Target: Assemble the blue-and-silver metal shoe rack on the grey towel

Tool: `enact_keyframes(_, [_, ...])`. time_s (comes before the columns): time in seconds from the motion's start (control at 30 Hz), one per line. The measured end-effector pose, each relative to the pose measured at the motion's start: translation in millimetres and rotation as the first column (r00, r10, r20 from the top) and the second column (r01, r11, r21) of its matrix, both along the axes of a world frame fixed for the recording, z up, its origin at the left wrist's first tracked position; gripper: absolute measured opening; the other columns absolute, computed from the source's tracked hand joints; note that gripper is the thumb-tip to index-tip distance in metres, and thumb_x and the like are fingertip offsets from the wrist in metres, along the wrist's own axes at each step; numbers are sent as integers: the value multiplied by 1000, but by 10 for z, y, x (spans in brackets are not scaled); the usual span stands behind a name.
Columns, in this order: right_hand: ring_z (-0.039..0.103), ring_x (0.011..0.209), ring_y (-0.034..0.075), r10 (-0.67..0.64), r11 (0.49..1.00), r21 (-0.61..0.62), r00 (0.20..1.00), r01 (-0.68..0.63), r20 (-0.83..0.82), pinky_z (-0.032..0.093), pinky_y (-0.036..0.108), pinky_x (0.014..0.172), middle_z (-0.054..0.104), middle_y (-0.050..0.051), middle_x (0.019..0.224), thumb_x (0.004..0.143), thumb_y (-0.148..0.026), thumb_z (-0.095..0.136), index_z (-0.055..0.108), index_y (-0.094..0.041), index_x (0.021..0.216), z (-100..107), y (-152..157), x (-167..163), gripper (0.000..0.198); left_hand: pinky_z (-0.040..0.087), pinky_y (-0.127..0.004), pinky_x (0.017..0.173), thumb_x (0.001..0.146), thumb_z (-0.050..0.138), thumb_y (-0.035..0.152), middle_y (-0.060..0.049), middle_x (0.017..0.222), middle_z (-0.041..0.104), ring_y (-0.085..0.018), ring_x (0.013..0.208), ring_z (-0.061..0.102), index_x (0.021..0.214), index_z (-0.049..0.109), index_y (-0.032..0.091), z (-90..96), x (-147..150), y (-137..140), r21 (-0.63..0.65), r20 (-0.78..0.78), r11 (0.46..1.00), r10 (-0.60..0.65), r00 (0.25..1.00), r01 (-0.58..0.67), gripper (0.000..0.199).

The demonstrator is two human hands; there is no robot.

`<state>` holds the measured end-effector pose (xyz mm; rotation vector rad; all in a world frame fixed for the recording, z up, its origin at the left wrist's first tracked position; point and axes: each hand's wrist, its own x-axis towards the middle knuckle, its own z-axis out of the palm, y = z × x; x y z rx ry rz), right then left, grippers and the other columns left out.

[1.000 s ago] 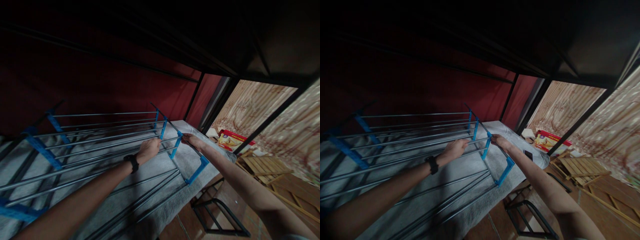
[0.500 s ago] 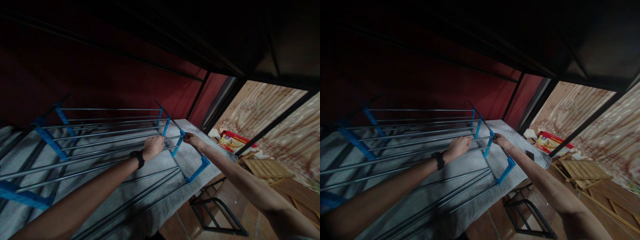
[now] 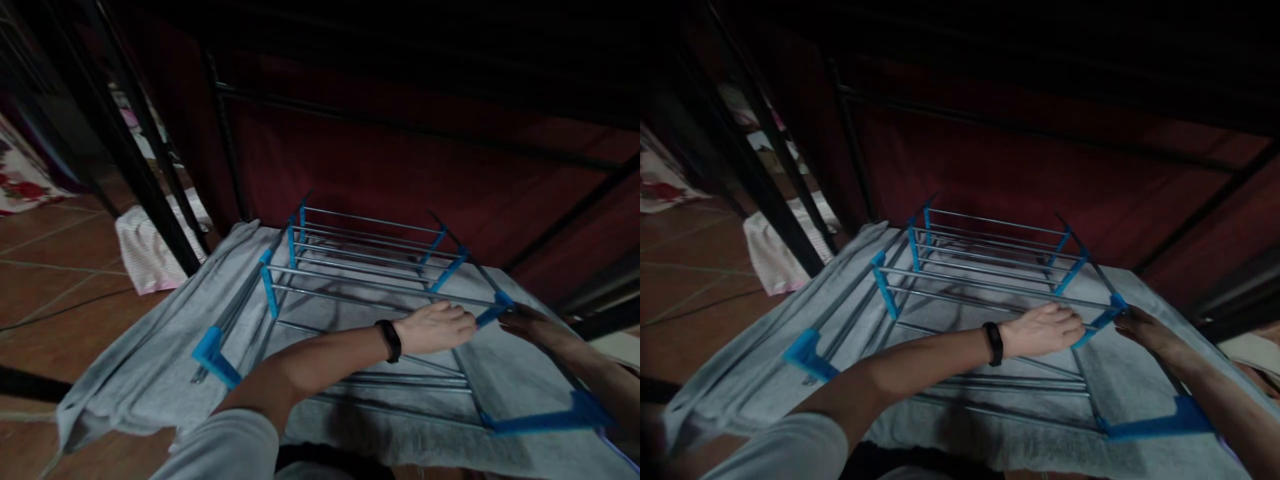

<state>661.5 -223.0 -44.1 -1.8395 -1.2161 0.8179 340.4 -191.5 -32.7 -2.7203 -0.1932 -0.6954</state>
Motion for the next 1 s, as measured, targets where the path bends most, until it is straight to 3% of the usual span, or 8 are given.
enact_keyframes(0.07, [66, 119, 34, -57, 995, -81, 997, 52, -57, 50, 40, 110, 71, 18, 120, 62, -45, 78, 68, -39, 89, -61, 36, 83, 30, 41, -35, 96, 103, 26, 10, -12, 125, 62, -21, 116, 57, 121, 66, 14, -204, -12, -17, -7, -17, 999, 47, 999, -47, 43])
enact_keyframes(0.2, [65, 121, 33, -108, 983, -161, 984, 85, -142, 50, 39, 108, 68, 21, 123, 53, -43, 79, 68, -38, 85, -134, 82, 207, 34, 43, -35, 88, 101, 33, 9, -13, 117, 63, -21, 108, 59, 121, 63, 10, -465, 114, 89, -159, -16, 974, 159, 987, -159, 37])
enact_keyframes(0.37, [70, 107, 31, -146, 974, -202, 962, 99, -230, 52, 45, 102, 69, 22, 119, 52, -36, 76, 68, -35, 78, -210, 192, 222, 28, 44, -35, 88, 98, 36, 7, -14, 117, 64, -23, 108, 61, 119, 61, 10, -433, 297, 182, -306, -88, 928, 194, 977, -212, 33])
enact_keyframes(0.47, [69, 97, 29, -199, 972, -169, 953, 162, -230, 50, 53, 101, 73, 16, 103, 54, -32, 70, 64, -34, 75, -86, 103, -15, 22, 45, -35, 93, 96, 40, 7, -13, 121, 64, -23, 111, 62, 125, 59, 12, -405, 391, 156, -361, -134, 905, 188, 973, -225, 35])
enact_keyframes(0.6, [65, 88, 21, -165, 984, -121, 937, 133, -309, 50, 42, 102, 69, 8, 87, 59, -27, 62, 60, -26, 73, 118, 12, -345, 14, 49, -37, 93, 93, 39, 2, -16, 122, 67, -26, 109, 66, 126, 59, 10, -424, 590, 211, -422, -162, 883, 148, 976, -204, 39])
enact_keyframes(0.67, [65, 86, 19, -199, 978, -126, 927, 167, -317, 52, 37, 97, 68, 5, 84, 59, -25, 62, 59, -24, 73, 143, 35, -378, 14, 51, -36, 92, 93, 37, 1, -15, 124, 67, -25, 108, 68, 127, 59, 13, -427, 722, 278, -506, -213, 828, 149, 965, -240, 42])
enact_keyframes(0.8, [65, 86, 20, -231, 969, -157, 920, 190, -317, 54, 34, 93, 68, 5, 82, 60, -25, 63, 60, -22, 74, 90, 71, -298, 15, 53, -34, 92, 98, 40, 11, -11, 121, 71, -24, 110, 69, 129, 61, 20, -421, 921, 384, -684, -284, 657, 163, 945, -319, 38])
enact_keyframes(1.0, [67, 90, 23, -243, 959, -213, 924, 185, -294, 54, 38, 93, 70, 9, 91, 63, -31, 63, 65, -20, 79, 12, 87, -224, 20, 53, -37, 93, 102, 42, 25, -9, 119, 74, -26, 114, 69, 130, 63, 26, -456, 963, 435, -727, -287, 584, 221, 932, -362, 35])
